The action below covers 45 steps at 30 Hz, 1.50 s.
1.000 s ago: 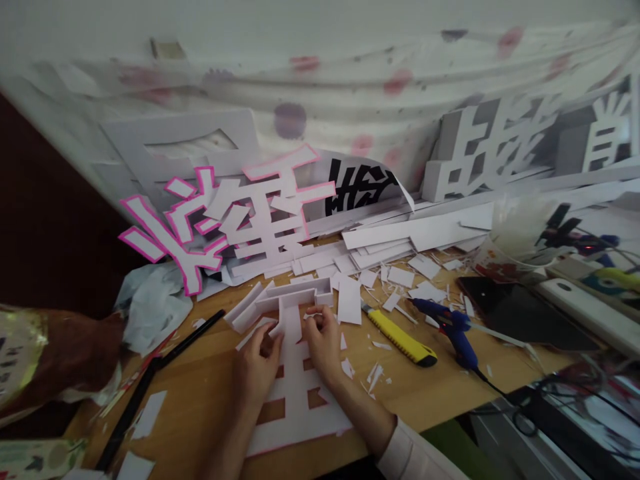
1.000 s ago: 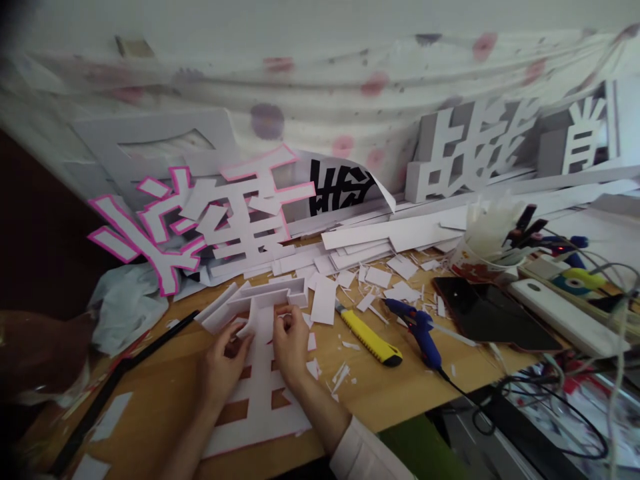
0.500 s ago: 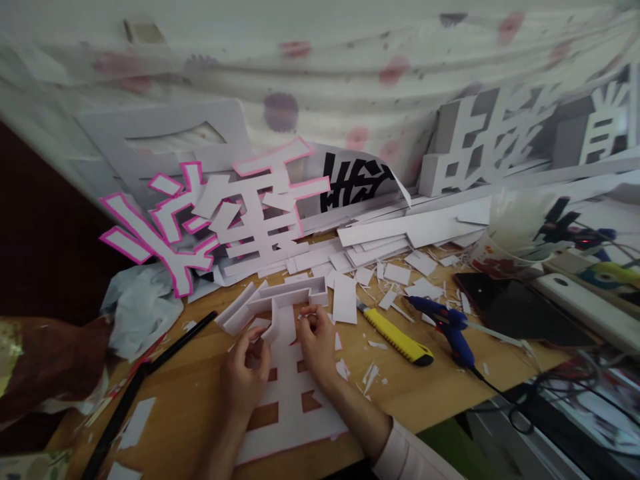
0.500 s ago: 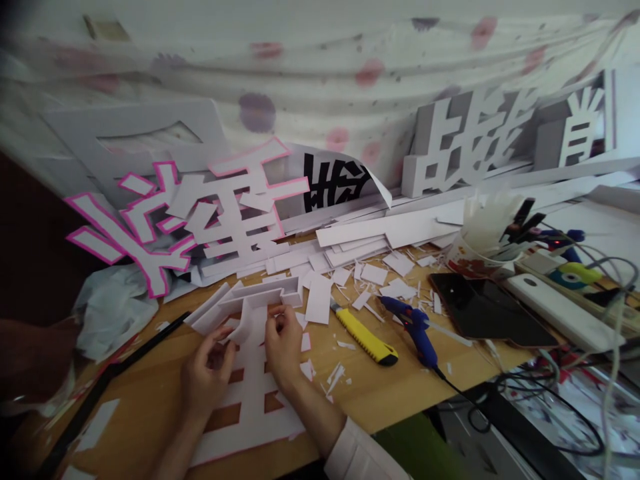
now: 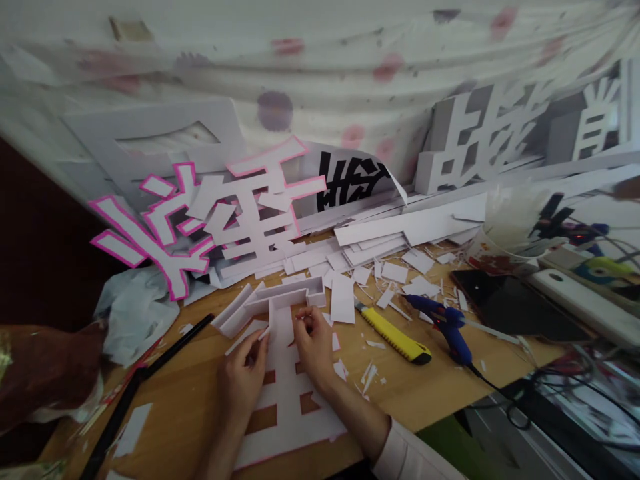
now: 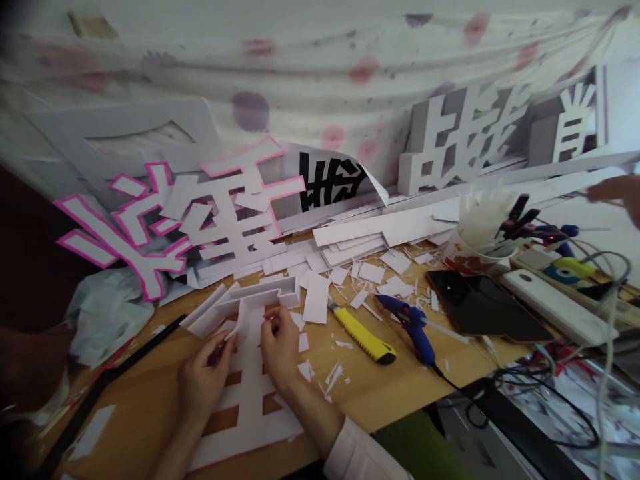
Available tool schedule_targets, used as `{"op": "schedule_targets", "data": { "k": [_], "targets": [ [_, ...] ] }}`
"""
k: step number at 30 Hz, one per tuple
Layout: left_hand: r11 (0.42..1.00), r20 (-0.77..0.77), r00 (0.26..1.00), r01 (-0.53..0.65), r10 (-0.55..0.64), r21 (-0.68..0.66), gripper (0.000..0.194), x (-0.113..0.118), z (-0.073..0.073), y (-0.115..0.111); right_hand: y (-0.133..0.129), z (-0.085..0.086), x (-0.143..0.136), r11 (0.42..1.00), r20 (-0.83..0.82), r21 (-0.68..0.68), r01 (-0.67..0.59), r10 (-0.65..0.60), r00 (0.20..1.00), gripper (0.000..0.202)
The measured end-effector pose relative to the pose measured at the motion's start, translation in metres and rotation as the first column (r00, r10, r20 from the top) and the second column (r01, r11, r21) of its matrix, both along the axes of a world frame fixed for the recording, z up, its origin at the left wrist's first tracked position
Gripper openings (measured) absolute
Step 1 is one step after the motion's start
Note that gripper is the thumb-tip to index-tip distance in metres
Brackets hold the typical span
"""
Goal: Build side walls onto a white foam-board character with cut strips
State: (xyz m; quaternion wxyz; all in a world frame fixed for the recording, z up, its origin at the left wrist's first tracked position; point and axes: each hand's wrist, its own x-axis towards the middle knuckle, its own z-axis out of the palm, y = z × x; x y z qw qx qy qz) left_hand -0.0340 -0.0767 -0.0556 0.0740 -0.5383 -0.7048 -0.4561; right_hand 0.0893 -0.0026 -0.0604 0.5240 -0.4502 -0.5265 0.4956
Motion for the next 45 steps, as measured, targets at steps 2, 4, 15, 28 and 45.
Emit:
{"op": "schedule_targets", "data": {
  "k": [2,4,15,28,45],
  "targets": [
    [1.000,-0.013,1.000,-0.003,0.003,0.007,0.034,0.000,0.000,0.001,0.000,0.000,0.000,1.000,0.007,0.000,-0.005,0.005,1.000,0.011],
    [1.000,-0.024,1.000,-0.005,0.006,0.013,0.035,0.000,-0.001,0.001,0.000,-0.001,0.000,1.000,0.013,0.000,-0.008,0.008,1.000,0.011],
    [1.000,-0.066,0.998,-0.016,0.017,0.021,0.032,-0.001,-0.004,0.000,0.000,0.001,0.000,1.000,0.032,-0.007,-0.025,0.026,0.999,0.012],
    [0.999,-0.051,0.998,-0.032,0.033,0.025,0.035,-0.002,-0.007,0.000,-0.001,0.002,0.001,0.999,0.045,0.013,-0.031,0.031,0.999,0.011],
    [0.979,-0.142,0.969,-0.200,0.204,0.043,0.041,-0.034,0.025,-0.005,-0.010,0.020,0.022,0.963,0.237,0.177,-0.203,0.159,0.959,0.016]
  ]
}}
